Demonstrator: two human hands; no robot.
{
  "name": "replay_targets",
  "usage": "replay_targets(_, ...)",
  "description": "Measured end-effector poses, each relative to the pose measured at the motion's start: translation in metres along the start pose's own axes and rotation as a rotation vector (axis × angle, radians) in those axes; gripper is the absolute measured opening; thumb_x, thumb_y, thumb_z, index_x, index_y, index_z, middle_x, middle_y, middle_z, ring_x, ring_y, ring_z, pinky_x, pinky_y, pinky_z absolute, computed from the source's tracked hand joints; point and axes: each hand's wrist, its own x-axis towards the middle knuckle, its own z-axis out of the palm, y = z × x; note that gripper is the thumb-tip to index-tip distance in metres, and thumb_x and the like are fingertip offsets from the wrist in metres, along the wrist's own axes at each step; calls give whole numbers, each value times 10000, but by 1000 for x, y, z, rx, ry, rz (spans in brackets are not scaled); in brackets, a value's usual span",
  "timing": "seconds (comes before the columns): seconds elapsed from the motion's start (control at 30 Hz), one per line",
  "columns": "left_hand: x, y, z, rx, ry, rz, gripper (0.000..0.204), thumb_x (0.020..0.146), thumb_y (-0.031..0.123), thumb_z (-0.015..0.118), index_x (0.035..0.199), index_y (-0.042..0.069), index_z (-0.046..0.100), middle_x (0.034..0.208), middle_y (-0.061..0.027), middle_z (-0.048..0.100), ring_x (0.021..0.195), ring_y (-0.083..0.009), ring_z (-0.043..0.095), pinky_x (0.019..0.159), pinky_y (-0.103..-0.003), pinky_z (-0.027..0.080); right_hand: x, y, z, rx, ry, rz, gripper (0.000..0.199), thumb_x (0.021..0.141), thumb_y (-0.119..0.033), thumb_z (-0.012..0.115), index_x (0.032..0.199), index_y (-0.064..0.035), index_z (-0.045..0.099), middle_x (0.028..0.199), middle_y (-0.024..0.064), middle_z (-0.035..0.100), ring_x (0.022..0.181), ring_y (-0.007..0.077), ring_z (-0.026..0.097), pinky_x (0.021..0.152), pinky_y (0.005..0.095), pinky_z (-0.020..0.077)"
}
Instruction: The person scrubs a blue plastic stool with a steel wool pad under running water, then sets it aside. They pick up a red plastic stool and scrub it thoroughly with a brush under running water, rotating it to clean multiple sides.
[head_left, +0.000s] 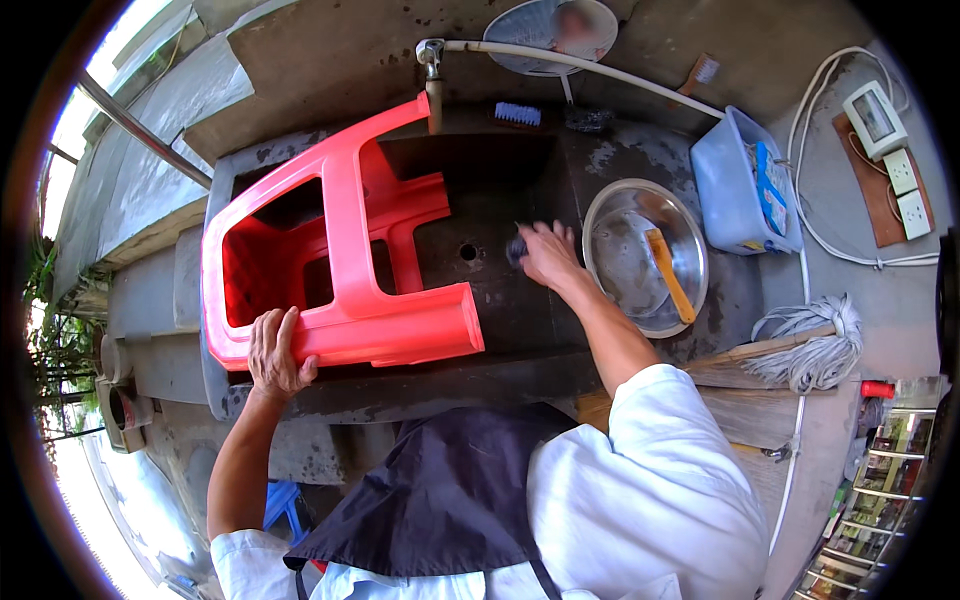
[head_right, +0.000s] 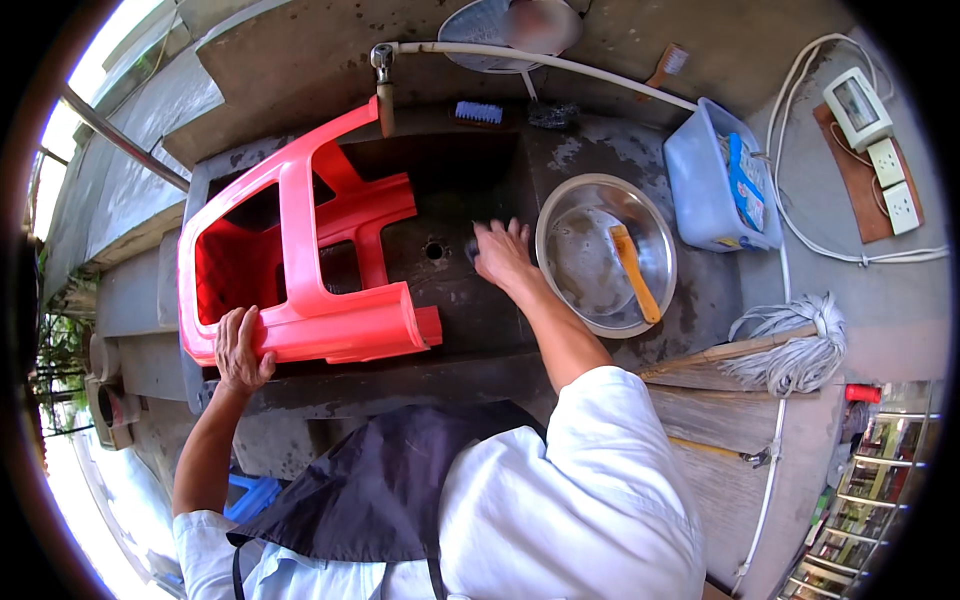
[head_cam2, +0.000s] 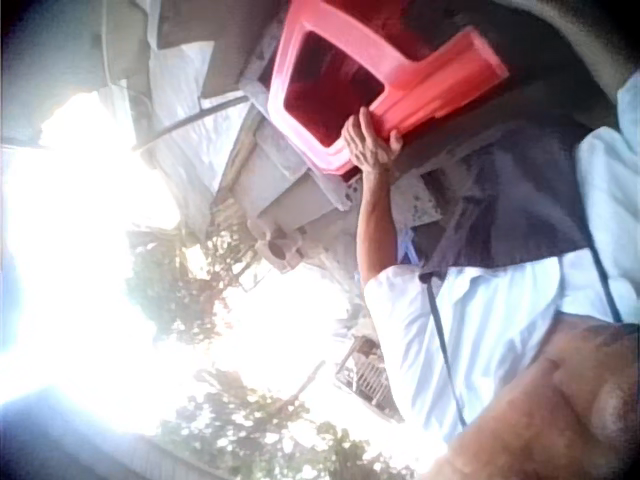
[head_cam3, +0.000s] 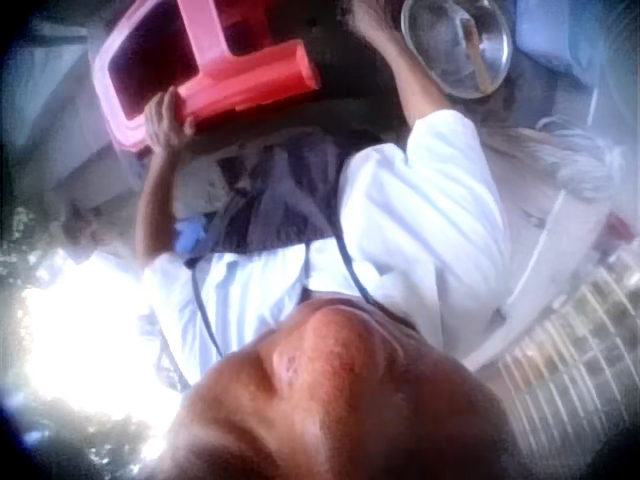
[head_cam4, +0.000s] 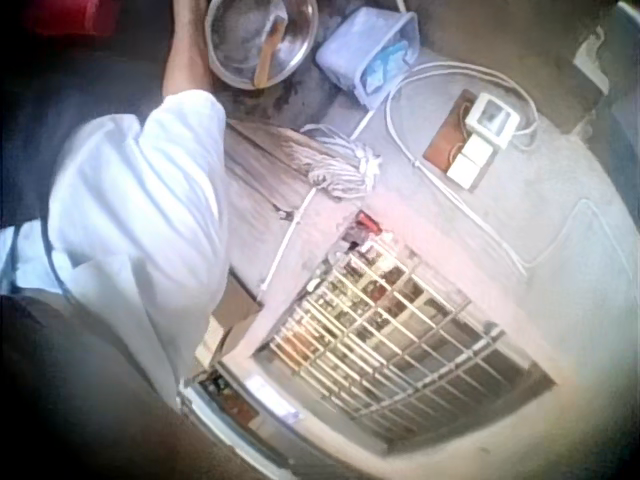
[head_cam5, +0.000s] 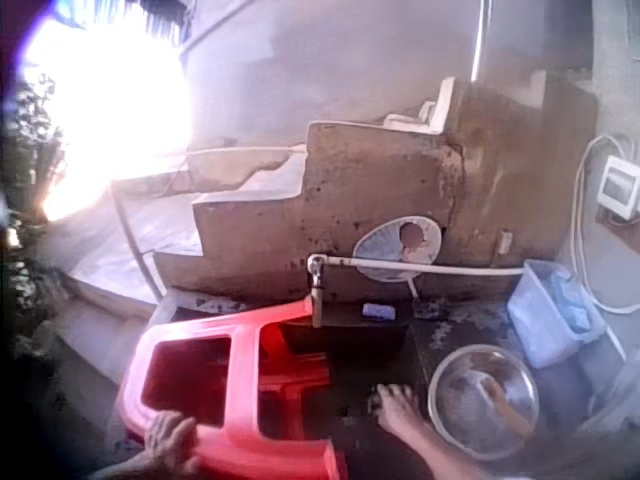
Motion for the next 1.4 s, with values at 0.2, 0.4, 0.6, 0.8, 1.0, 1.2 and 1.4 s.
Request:
replay_targets(0.2, -9, 1, -6, 34, -7, -40, 733, 903, 584, 552, 1324, -15, 586, 1216, -260, 573, 1109, -448, 574, 1000, -544, 452, -30, 53, -132, -165, 190, 23, 250, 867, -144, 708, 1097, -54, 672, 1109, 188, 666, 1037, 391, 634, 921, 485, 497)
replay_targets(0.4, -11, -1, -10, 19, -29, -62, 746, 884, 593, 567, 1344, 5, 580, 1255, -244, 571, 1168, -441, 558, 1042, -537, 435, -85, 136, -113, -342, -357, 607, 585, 922, -139, 651, 1476, -69, 479, 1355, 247, 592, 1267, 397, 573, 1077, 452, 438)
replay_targets(0.6, 2, 9, -16, -34, -72, -117, 761, 847, 565, 592, 1347, -8, 553, 1274, -241, 582, 1213, -419, 549, 1126, -539, 370, -60, 105, -83, 650, -162, 474, 560, 942, 16, 616, 1482, -84, 506, 1413, 121, 610, 1262, 181, 600, 1066, 305, 435)
replay_targets(0.8, 18, 34, -11, 4, 83, -326, 441, 825, 371, 678, 1099, 29, 628, 1022, -160, 628, 1041, -345, 590, 1032, -482, 404, -20, -99, -167, 276, -330, -413, 457, 933, -44, 648, 1378, -137, 611, 1113, 124, 687, 942, 260, 716, 824, 348, 575)
replay_targets(1.0, 15, 32, -8, -36, 119, -328, 411, 817, 350, 675, 1047, 13, 628, 967, -156, 607, 965, -357, 577, 922, -458, 430, -16, -173, -173, -290, -526, -835, 547, 831, -12, 637, 1352, -175, 604, 951, 145, 563, 783, 308, 693, 653, 401, 585)
replay_targets(1.2, 16, 35, -5, -58, 170, -318, 412, 801, 316, 684, 1065, 3, 632, 985, -170, 636, 973, -354, 604, 953, -456, 449, -18, -174, -174, -424, -508, -779, 561, 825, -9, 632, 1364, -163, 608, 915, 154, 557, 751, 300, 691, 606, 405, 584)
replay_targets(1.4, 12, 31, -6, -60, 216, -336, 382, 787, 302, 686, 1034, 14, 637, 972, -155, 643, 984, -351, 614, 993, -462, 446, 9, -233, -89, -288, -357, -904, 558, 855, -40, 625, 1389, -202, 612, 927, 123, 562, 747, 251, 689, 598, 365, 583)
